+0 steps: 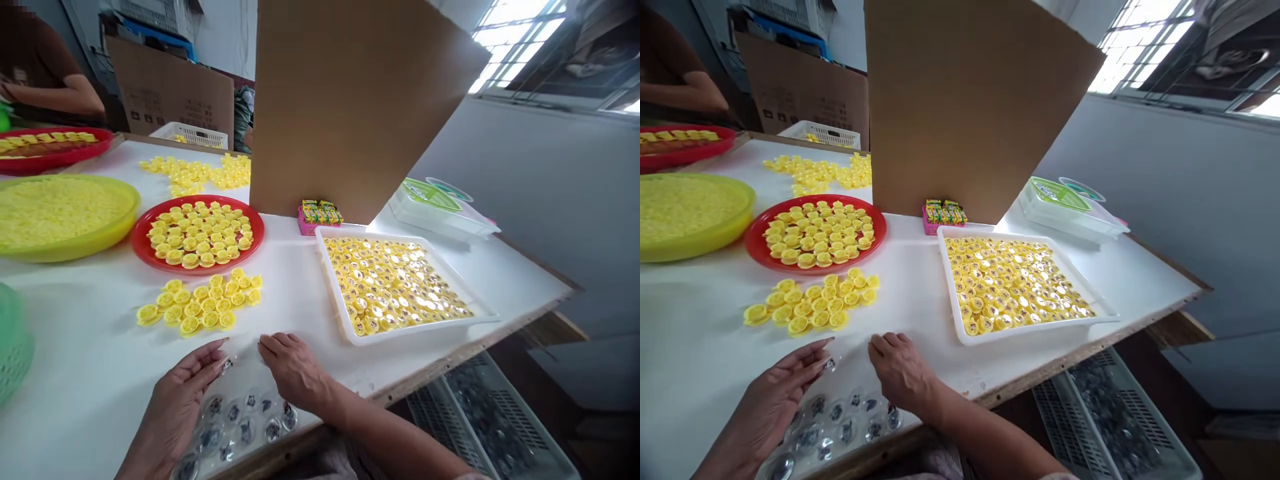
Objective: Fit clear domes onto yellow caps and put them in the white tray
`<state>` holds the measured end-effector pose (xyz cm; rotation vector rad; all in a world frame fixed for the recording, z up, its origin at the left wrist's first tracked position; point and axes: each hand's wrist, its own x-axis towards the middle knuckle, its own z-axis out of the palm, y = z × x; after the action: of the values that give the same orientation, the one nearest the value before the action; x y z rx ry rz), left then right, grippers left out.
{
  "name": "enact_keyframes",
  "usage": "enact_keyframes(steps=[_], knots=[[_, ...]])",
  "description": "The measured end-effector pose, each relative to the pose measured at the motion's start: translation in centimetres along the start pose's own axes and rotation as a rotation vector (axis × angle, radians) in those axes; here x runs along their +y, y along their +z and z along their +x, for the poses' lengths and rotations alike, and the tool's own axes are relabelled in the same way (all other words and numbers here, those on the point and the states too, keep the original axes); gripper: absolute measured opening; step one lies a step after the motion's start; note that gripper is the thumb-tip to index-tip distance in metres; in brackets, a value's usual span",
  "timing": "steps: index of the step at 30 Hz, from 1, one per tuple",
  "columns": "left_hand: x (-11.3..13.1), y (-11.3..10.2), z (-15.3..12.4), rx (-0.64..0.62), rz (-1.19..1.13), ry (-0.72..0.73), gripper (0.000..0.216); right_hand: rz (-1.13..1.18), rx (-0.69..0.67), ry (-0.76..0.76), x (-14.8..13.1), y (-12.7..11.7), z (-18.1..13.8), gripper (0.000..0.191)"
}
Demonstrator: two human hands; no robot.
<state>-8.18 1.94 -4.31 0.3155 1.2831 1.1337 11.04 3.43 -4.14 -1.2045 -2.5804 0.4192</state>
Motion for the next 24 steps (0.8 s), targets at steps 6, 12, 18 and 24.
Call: enact_keyframes(steps=[6, 12, 18, 24], knots=[[-0.5, 2.4, -1.3, -0.118, -0.059, 0.097, 0.043, 1.2, 0.171, 0.552, -1.9, -0.5, 0.6, 0.03], [-0.3, 3.1, -2.3, -0.094, 0.069, 0.174, 0.033, 1.487, 0.274, 0.491, -2.5, -0.5, 1.8, 0.021], [-0.2, 3.1, -2.8, -0.108, 0.174, 0.267, 0.016, 1.628, 0.346, 0.49, -2.5, 0.8, 1.5, 0.017], [-0.4, 3.3, -2.8, -0.099, 0.334, 0.369, 0.015, 1.785, 0.344, 0.52, -3.0, 1.0, 1.8, 0.016]])
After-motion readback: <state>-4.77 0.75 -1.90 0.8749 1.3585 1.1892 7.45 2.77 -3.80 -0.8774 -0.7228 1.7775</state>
